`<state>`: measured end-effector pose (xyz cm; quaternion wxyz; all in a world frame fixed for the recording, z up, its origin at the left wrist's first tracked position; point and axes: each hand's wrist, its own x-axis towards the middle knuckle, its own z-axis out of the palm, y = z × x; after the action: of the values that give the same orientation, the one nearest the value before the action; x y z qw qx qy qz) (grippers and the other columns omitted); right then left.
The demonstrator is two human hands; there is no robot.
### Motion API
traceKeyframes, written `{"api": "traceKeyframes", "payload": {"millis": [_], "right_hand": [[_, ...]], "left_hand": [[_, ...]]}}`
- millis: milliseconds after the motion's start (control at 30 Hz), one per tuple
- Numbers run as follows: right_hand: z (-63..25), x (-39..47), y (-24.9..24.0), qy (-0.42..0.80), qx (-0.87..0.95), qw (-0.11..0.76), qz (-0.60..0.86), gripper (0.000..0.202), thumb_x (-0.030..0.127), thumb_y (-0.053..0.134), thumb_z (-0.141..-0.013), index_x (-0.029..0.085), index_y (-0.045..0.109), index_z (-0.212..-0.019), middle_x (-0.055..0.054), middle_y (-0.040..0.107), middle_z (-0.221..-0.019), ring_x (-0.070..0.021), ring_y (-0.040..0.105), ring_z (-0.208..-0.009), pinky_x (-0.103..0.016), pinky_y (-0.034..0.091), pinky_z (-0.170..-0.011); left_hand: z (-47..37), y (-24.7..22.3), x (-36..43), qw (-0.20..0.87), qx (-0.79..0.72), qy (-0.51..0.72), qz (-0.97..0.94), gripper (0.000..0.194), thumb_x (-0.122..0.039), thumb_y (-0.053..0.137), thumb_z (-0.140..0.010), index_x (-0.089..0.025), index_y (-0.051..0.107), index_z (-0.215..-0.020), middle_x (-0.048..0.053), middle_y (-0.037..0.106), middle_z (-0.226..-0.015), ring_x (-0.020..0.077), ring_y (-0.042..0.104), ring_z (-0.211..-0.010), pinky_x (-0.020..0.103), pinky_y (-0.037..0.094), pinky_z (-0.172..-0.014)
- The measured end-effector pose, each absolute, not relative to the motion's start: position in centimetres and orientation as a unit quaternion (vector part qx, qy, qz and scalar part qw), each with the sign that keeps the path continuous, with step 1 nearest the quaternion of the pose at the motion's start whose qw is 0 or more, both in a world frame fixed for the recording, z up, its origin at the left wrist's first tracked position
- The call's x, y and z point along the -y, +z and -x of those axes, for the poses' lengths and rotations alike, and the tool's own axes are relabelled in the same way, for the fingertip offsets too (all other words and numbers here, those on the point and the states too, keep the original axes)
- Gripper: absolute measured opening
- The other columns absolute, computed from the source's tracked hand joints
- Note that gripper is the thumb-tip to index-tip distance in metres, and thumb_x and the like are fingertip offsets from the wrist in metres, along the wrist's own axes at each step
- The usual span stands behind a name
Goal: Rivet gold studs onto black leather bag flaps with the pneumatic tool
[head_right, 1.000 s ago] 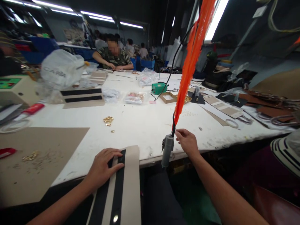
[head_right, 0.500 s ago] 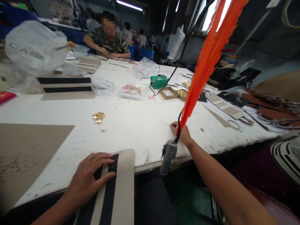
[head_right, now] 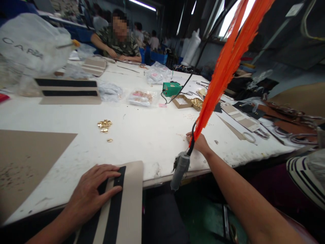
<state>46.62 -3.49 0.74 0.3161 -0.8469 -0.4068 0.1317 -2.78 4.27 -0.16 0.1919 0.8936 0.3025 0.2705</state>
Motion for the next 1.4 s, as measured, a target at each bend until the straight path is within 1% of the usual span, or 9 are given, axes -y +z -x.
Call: {"api": "traceKeyframes", "payload": {"millis": [233, 500, 667, 767, 900, 1067, 1167, 1300, 1400], "right_hand": [[-46.4, 2.1, 1.1, 0.166, 0.412, 0.291, 0.848, 0.02, 0.031, 0.069, -0.086, 0.016, 0.078, -0.097, 0.001, 0.066, -0.062, -0.0118, 0.054, -0.046, -0.021, 0.042, -0.044], [-46.4, 0.5, 2.4, 0.204, 0.379, 0.262, 0.864, 0.003, 0.019, 0.073, -0.079, 0.016, 0.073, -0.078, 0.001, 0.061, -0.051, -0.0124, 0.054, -0.045, -0.021, 0.043, -0.045], [-46.3, 0.0, 3.0, 0.233, 0.363, 0.246, 0.868, 0.012, 0.019, 0.078, -0.075, 0.016, 0.069, -0.068, 0.0, 0.061, -0.048, -0.0132, 0.054, -0.043, -0.022, 0.043, -0.042], [-46.3, -0.1, 3.2, 0.242, 0.357, 0.239, 0.87, 0.016, 0.02, 0.078, -0.076, 0.017, 0.068, -0.064, -0.001, 0.061, -0.047, -0.0131, 0.052, -0.041, -0.023, 0.044, -0.041], [-46.2, -0.1, 3.2, 0.247, 0.345, 0.241, 0.873, 0.018, 0.024, 0.079, -0.077, 0.017, 0.067, -0.067, 0.001, 0.06, -0.048, -0.0124, 0.053, -0.042, -0.023, 0.045, -0.043], [-45.8, 0.5, 2.9, 0.233, 0.354, 0.27, 0.865, 0.015, 0.02, 0.077, -0.071, 0.018, 0.064, -0.064, -0.001, 0.062, -0.049, -0.0135, 0.055, -0.044, -0.022, 0.042, -0.041], [-45.5, 1.2, 2.7, 0.224, 0.357, 0.3, 0.856, 0.009, 0.018, 0.075, -0.073, 0.016, 0.067, -0.077, -0.001, 0.065, -0.054, -0.0135, 0.057, -0.047, -0.021, 0.043, -0.043], [-45.1, 2.5, 2.4, 0.244, 0.357, 0.342, 0.834, 0.022, 0.023, 0.074, -0.082, 0.012, 0.069, -0.1, -0.006, 0.071, -0.066, -0.0138, 0.061, -0.051, -0.022, 0.049, -0.047], [-44.7, 3.4, 2.3, 0.268, 0.361, 0.349, 0.822, 0.024, 0.028, 0.076, -0.084, 0.011, 0.072, -0.101, -0.007, 0.072, -0.069, -0.0148, 0.063, -0.055, -0.022, 0.049, -0.048]], "left_hand": [[2.8, -0.2, -4.1, 0.192, -0.305, 0.27, -0.893, 0.027, -0.045, 0.083, -0.083, -0.033, 0.076, -0.106, 0.001, 0.076, -0.121, 0.032, 0.065, -0.117, 0.05, 0.05, -0.101], [2.9, -0.2, -3.9, 0.198, -0.315, 0.26, -0.891, 0.027, -0.044, 0.082, -0.084, -0.031, 0.076, -0.107, 0.003, 0.075, -0.124, 0.032, 0.064, -0.119, 0.052, 0.047, -0.104], [2.9, 0.0, -3.7, 0.204, -0.326, 0.254, -0.887, 0.028, -0.042, 0.083, -0.082, -0.031, 0.075, -0.106, 0.003, 0.075, -0.125, 0.0314, 0.063, -0.12, 0.053, 0.044, -0.108], [2.9, 0.0, -3.6, 0.208, -0.327, 0.253, -0.887, 0.028, -0.041, 0.084, -0.082, -0.031, 0.075, -0.107, 0.003, 0.075, -0.125, 0.0313, 0.063, -0.121, 0.053, 0.044, -0.108], [2.9, 0.0, -3.5, 0.204, -0.325, 0.256, -0.887, 0.028, -0.04, 0.083, -0.082, -0.031, 0.075, -0.107, 0.003, 0.075, -0.125, 0.0314, 0.063, -0.121, 0.054, 0.044, -0.109], [2.9, 0.0, -3.4, 0.205, -0.325, 0.263, -0.885, 0.028, -0.041, 0.084, -0.081, -0.032, 0.075, -0.106, 0.001, 0.075, -0.124, 0.0312, 0.064, -0.12, 0.053, 0.045, -0.108], [2.9, 0.0, -3.4, 0.206, -0.325, 0.265, -0.884, 0.028, -0.04, 0.084, -0.082, -0.033, 0.075, -0.106, 0.001, 0.075, -0.123, 0.0313, 0.063, -0.12, 0.053, 0.044, -0.108], [2.9, 0.0, -3.4, 0.205, -0.324, 0.262, -0.885, 0.029, -0.041, 0.085, -0.081, -0.033, 0.075, -0.107, 0.0, 0.075, -0.124, 0.0314, 0.063, -0.121, 0.055, 0.042, -0.11], [2.8, -0.1, -3.4, 0.204, -0.32, 0.26, -0.888, 0.028, -0.041, 0.083, -0.083, -0.032, 0.075, -0.107, 0.001, 0.075, -0.125, 0.0311, 0.063, -0.121, 0.054, 0.042, -0.111]]}}
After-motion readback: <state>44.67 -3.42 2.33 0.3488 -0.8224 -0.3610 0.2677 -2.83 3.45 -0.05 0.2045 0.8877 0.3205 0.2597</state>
